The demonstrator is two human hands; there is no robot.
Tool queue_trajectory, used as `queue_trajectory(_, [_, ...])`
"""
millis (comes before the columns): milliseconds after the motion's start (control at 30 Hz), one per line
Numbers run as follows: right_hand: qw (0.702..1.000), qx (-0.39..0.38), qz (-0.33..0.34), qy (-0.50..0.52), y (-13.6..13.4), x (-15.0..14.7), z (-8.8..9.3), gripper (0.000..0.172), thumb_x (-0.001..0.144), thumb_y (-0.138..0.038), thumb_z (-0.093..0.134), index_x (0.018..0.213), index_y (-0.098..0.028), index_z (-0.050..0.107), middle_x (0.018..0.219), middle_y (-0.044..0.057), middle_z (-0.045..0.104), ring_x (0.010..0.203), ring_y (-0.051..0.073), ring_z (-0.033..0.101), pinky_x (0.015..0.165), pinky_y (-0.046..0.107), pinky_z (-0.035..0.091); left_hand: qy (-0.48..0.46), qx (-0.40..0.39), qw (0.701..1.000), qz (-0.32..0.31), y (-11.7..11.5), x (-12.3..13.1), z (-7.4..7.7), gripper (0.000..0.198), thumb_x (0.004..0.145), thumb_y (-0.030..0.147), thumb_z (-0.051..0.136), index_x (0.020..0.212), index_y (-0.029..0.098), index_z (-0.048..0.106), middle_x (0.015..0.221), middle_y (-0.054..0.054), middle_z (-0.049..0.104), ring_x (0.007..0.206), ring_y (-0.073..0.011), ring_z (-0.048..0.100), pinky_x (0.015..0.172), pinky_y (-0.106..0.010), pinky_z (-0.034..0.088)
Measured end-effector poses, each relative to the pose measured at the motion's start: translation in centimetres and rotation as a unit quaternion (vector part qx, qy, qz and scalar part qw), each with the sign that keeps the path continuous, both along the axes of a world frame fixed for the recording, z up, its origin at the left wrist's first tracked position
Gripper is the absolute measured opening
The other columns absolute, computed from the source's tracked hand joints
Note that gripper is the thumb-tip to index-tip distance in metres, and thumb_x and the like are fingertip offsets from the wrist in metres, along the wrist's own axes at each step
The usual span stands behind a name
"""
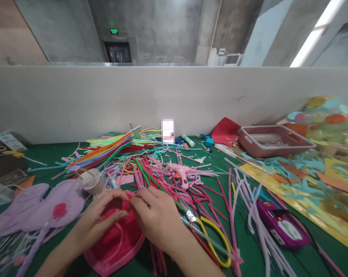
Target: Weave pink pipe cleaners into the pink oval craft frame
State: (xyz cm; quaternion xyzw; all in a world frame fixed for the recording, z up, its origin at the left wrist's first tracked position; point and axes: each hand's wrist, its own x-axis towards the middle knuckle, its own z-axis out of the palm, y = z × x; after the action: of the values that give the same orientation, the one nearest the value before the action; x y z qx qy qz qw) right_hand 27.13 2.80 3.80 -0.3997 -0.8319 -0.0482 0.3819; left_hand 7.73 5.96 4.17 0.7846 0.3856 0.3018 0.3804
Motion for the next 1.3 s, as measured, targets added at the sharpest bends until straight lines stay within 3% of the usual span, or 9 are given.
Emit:
queue_trajectory(300, [0.998, -0.059, 0.029, 0.005, -0.2, -0.2, 0.1, 0.017, 0.092, -0.014, 0.050, 0.094, -0.014, 0.066, 0.087, 0.009, 0.068, 0.075, 0.020, 0.057, 0.064, 0.029, 0.042, 0.037, 0.021, 0.999, -0.013, 0.1, -0.3, 0.7, 0.015, 0.094, 0.031, 0.049, 0.087, 0.023, 0.059, 0.084, 0.001, 0.066, 0.078, -0.0148, 0.061, 0.071, -0.022, 0.045])
queue_trajectory(500, [0.935, -0.300, 0.112, 0.149, -1.0, 0.2, 2.0, 0.011, 0.086, -0.012, 0.056, 0.085, -0.016, 0.067, 0.081, 0.003, 0.063, 0.073, 0.014, 0.055, 0.066, 0.024, 0.041, 0.043, -0.007, 0.996, -0.074, -0.4, -0.7, 1.6, 0.021, 0.094, 0.033, 0.049, 0.080, 0.021, 0.058, 0.077, 0.002, 0.063, 0.072, -0.0139, 0.058, 0.070, -0.022, 0.041])
queue_trajectory(600, [0.826, -0.457, 0.170, 0.284, -1.2, 0.1, 2.3, 0.009, 0.082, -0.021, 0.066, 0.076, -0.015, 0.068, 0.071, -0.001, 0.059, 0.065, 0.010, 0.050, 0.060, 0.022, 0.037, 0.010, -0.038, 0.994, -0.101, -1.0, -1.1, 2.1, 0.020, 0.092, 0.035, 0.053, 0.079, 0.021, 0.062, 0.074, 0.002, 0.064, 0.068, -0.0135, 0.058, 0.066, -0.022, 0.041])
queue_trajectory(767, [0.476, -0.681, 0.265, 0.490, -1.0, -1.7, 0.5, 0.035, 0.059, -0.040, 0.084, 0.067, -0.012, 0.064, 0.056, -0.003, 0.054, 0.045, 0.004, 0.037, 0.044, 0.018, 0.024, -0.066, -0.051, 0.993, -0.078, -1.9, -1.5, 2.3, 0.019, 0.088, 0.035, 0.060, 0.076, 0.022, 0.065, 0.066, 0.001, 0.064, 0.060, -0.0142, 0.059, 0.059, -0.023, 0.042])
queue_trajectory(833, [0.394, -0.704, 0.279, 0.520, -0.9, -2.4, -0.1, 0.039, 0.055, -0.040, 0.086, 0.068, -0.012, 0.063, 0.057, -0.003, 0.055, 0.042, 0.003, 0.033, 0.041, 0.017, 0.020, -0.099, -0.053, 0.993, -0.045, -1.9, -1.3, 2.2, 0.019, 0.086, 0.036, 0.063, 0.075, 0.021, 0.065, 0.066, 0.000, 0.063, 0.059, -0.0143, 0.059, 0.058, -0.023, 0.043])
queue_trajectory(900, [0.444, -0.671, 0.252, 0.538, -0.7, -2.6, -0.3, 0.037, 0.062, -0.043, 0.083, 0.070, -0.012, 0.064, 0.061, -0.001, 0.057, 0.044, 0.003, 0.036, 0.042, 0.016, 0.023, -0.140, -0.075, 0.987, 0.003, -1.7, -0.9, 1.8, 0.020, 0.084, 0.038, 0.065, 0.075, 0.020, 0.064, 0.065, 0.001, 0.061, 0.057, -0.0133, 0.057, 0.055, -0.022, 0.044])
queue_trajectory(1033, [0.804, -0.377, 0.094, 0.450, -0.3, -2.0, -0.1, 0.019, 0.083, -0.034, 0.068, 0.090, -0.017, 0.070, 0.078, 0.003, 0.066, 0.062, 0.011, 0.055, 0.057, 0.021, 0.044, -0.225, -0.186, 0.950, 0.112, -1.2, 0.8, 0.7, 0.030, 0.080, 0.047, 0.068, 0.085, 0.018, 0.061, 0.060, 0.004, 0.056, 0.049, -0.0082, 0.047, 0.045, -0.017, 0.038])
queue_trajectory(1100, [0.911, -0.216, 0.057, 0.345, -0.1, -1.5, -0.2, 0.017, 0.086, -0.024, 0.064, 0.101, -0.019, 0.069, 0.092, 0.006, 0.069, 0.080, 0.016, 0.063, 0.071, 0.027, 0.051, -0.263, -0.237, 0.925, 0.136, -1.0, 1.7, 0.2, 0.036, 0.076, 0.049, 0.071, 0.087, 0.017, 0.059, 0.062, 0.004, 0.056, 0.048, -0.0065, 0.044, 0.041, -0.014, 0.034])
queue_trajectory(1300, [0.966, -0.087, 0.029, 0.244, -0.2, -1.3, -0.9, 0.015, 0.092, -0.016, 0.054, 0.100, -0.019, 0.066, 0.092, 0.008, 0.069, 0.085, 0.017, 0.066, 0.076, 0.028, 0.053, -0.250, -0.267, 0.922, 0.127, -1.1, 2.6, 0.0, 0.040, 0.075, 0.052, 0.070, 0.086, 0.015, 0.058, 0.055, 0.007, 0.051, 0.045, -0.0056, 0.038, 0.038, -0.013, 0.025])
